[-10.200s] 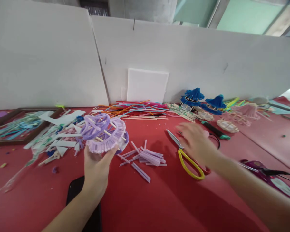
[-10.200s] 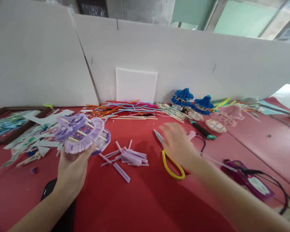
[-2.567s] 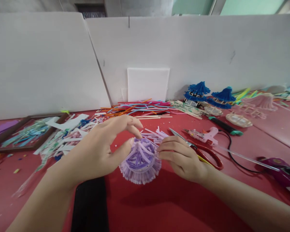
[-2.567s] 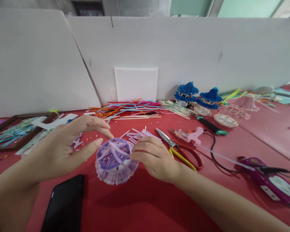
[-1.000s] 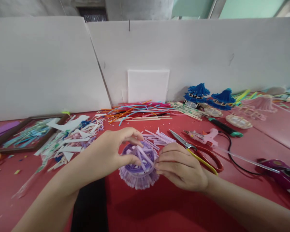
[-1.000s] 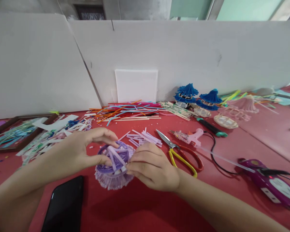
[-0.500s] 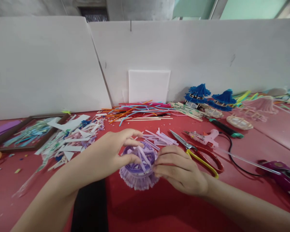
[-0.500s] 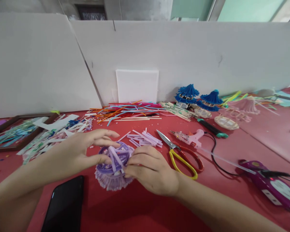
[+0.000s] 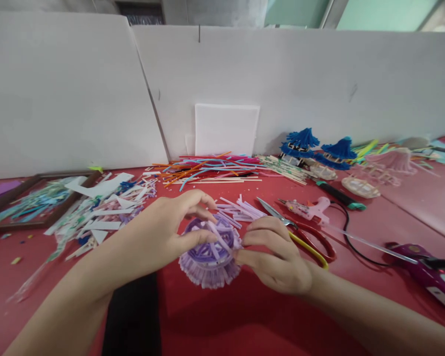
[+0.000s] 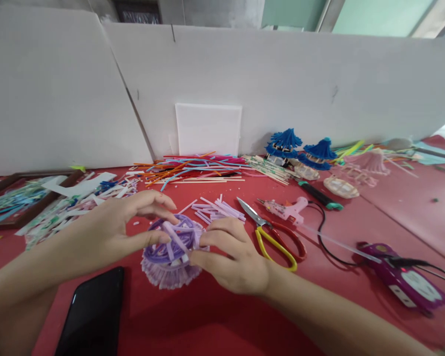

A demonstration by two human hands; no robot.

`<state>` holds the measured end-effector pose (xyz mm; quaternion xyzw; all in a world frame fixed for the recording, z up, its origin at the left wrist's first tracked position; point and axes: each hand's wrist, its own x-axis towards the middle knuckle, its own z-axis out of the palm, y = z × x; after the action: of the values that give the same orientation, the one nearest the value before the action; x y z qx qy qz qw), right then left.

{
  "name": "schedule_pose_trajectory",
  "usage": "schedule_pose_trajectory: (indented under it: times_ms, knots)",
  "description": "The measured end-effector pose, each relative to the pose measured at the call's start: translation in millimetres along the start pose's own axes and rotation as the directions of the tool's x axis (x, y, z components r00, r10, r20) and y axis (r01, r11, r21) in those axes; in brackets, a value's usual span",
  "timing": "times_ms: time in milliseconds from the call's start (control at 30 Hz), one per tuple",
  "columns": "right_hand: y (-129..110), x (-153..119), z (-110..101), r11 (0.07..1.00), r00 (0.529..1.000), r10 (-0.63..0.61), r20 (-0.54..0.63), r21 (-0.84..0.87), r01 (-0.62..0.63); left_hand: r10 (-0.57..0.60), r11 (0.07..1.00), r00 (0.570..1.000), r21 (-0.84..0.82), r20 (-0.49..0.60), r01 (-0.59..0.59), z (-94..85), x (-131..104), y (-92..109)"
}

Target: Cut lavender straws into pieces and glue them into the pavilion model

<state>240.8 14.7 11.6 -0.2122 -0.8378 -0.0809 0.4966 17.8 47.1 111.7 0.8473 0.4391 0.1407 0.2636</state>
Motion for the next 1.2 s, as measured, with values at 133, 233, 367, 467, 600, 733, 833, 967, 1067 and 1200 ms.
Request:
schedule_pose_trajectory:
  times_ms: [133, 233, 367, 467, 600, 733, 833, 967, 1067, 1200]
  knots:
    - [0.3, 2.0, 1.1, 1.0, 1.0, -0.013, 0.005, 0.015, 0.013, -0.008, 1.0, 1.0, 0.004, -0.027, 0.008, 1.3, 0.0, 0.8]
    - [0.7, 3.0, 0.6, 0.999, 1.0, -0.023, 0.008, 0.033, 0.023, -0.007, 1.0, 1.0, -0.001, -0.018, 0.007, 1.0, -0.5, 1.0]
    - [0.4, 3.6, -1.3, 0.998, 0.999, -0.032, 0.013, 0.045, 0.032, -0.009, 1.0, 0.999, -0.02, 0.051, 0.01, -1.7, -1.4, -1.1]
    - [-0.8, 4.1, -1.9, 0.999, 1.0, -0.024, 0.013, 0.047, 0.023, -0.021, 0.999, 0.997, -0.033, 0.079, 0.023, -3.1, -1.3, -2.3]
    - [-2.8, 5.0, -0.7, 0.999, 1.0, -0.019, 0.008, 0.032, 0.019, -0.033, 0.998, 0.996, -0.045, 0.083, 0.037, -2.7, -0.5, -0.4]
    - [-3.5, 5.6, 1.0, 0.999, 1.0, -0.012, 0.012, 0.044, 0.012, -0.05, 0.998, 0.995, -0.034, 0.086, 0.053, -2.3, -1.5, 0.9]
    - [-3.9, 5.4, 1.8, 0.998, 1.0, -0.008, 0.027, 0.057, 0.006, -0.035, 0.999, 0.996, -0.015, 0.081, 0.036, -3.1, -2.6, -1.1]
    - [-5.1, 4.4, 2.6, 0.997, 0.998, 0.021, 0.052, 0.072, -0.025, 0.03, 0.998, 0.995, 0.048, 0.096, -0.035, -4.6, -2.4, -3.9]
    - [-5.8, 4.0, 3.0, 0.996, 0.998, 0.037, 0.056, 0.079, -0.041, 0.058, 0.996, 0.994, 0.067, 0.097, -0.065, -6.2, -2.0, -3.6]
    - [-5.8, 3.6, 3.8, 0.997, 0.998, 0.019, 0.052, 0.07, -0.023, 0.072, 0.996, 0.994, 0.045, 0.079, -0.076, -8.5, -2.3, -0.9]
